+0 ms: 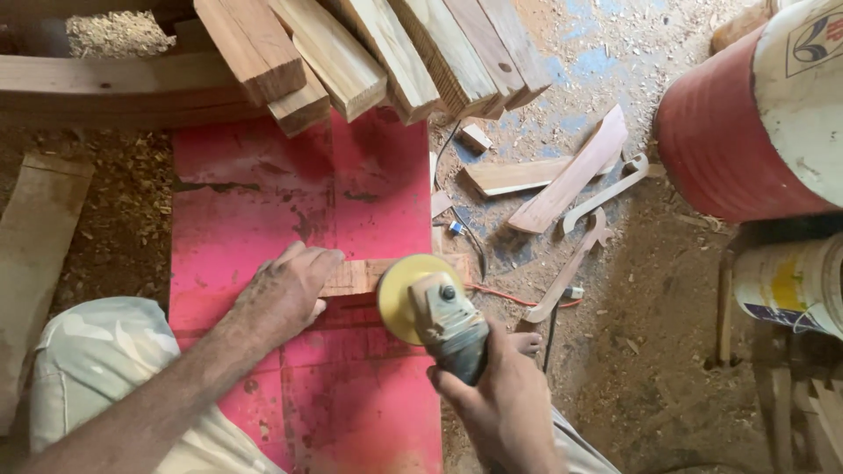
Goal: Sanding and shaping wooden furniture components using a hand-held angle grinder with a sanding disc.
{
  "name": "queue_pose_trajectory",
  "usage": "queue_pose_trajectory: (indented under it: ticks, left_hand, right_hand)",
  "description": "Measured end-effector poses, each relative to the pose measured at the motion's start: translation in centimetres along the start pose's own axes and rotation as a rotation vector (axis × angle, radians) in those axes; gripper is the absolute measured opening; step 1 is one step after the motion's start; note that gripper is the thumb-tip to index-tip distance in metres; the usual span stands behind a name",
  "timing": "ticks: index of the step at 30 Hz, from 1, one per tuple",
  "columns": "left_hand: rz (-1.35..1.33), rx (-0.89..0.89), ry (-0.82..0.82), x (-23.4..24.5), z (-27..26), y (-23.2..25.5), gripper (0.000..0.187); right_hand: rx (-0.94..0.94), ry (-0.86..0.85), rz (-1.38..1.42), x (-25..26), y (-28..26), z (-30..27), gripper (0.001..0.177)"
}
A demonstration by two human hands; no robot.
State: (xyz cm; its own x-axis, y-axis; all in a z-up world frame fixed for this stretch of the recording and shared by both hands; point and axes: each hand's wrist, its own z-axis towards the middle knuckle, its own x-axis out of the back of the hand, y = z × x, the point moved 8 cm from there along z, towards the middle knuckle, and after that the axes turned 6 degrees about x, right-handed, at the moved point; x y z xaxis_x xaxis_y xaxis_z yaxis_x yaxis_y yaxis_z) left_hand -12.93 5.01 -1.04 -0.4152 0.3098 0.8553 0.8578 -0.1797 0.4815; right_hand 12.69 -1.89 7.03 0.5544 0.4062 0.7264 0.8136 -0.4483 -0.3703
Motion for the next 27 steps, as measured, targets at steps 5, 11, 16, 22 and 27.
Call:
queue_pose_trajectory:
  ticks: [5, 11, 16, 22, 27]
  left_hand:
    - [-0.040, -0.008, 0.015, 0.2, -0.2, 0.0, 0.063]
    - [-0.002, 0.023, -0.006, -1.1, 0.1, -0.9, 0.065]
    - [0.014, 0.017, -0.035, -0.1, 0.0, -0.2, 0.062]
    - [0.002, 0.007, -0.017, -0.1, 0.1, 0.0, 0.070]
    - [-0.047, -0.009, 0.015, 0.3, -0.2, -0.1, 0.066]
  right_hand:
    - [0.050, 0.127, 0.066, -0.8, 6.0, 2.7, 0.064]
    - [-0.301, 0.058, 0.891, -1.3, 10.6, 2.2, 0.036]
    - [0.014, 0.173, 0.484, -1.2, 7.6, 0.8, 0.050]
    - [0.038, 0.049, 0.016, -3.6, 3.3, -1.8, 0.086]
    - [-0.009, 0.158, 0.159, -2.5, 5.5, -0.9, 0.076]
